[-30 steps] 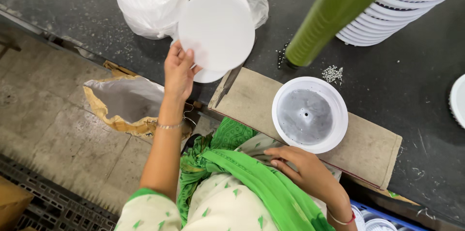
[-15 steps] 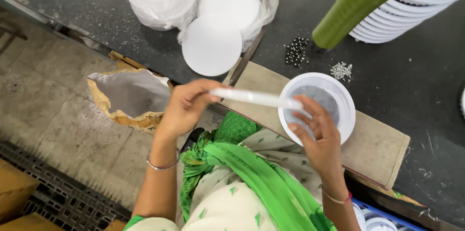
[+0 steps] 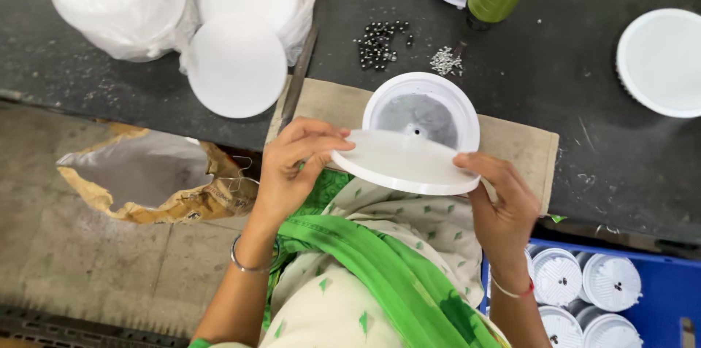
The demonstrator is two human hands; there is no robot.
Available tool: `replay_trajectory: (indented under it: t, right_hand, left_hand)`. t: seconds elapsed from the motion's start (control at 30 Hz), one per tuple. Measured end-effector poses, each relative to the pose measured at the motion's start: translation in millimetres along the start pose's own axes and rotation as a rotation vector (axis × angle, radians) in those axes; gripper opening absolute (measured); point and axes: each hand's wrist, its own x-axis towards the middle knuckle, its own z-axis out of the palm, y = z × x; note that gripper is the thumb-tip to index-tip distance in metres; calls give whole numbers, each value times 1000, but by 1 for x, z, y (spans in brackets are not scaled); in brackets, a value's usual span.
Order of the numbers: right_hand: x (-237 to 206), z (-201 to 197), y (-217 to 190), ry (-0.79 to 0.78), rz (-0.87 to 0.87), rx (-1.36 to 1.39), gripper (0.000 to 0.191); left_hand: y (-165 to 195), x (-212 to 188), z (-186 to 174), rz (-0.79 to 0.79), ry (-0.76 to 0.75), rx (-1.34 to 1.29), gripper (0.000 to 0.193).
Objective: The person assembles white plastic lamp diffuser covers at a workbench. They place small black and white components into a cover, use an electric screwdriver to drive screws through the center of each cover, press the parts together by hand, and stack the finished covers on the bench.
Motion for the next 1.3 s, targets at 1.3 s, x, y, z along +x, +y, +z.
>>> replay_trajectory:
  t: [1.3]
  right_hand:
    - [30,-15,101,-65,475,-53,31]
  left_hand:
    - [-50,31,84,-106,-61,573,54]
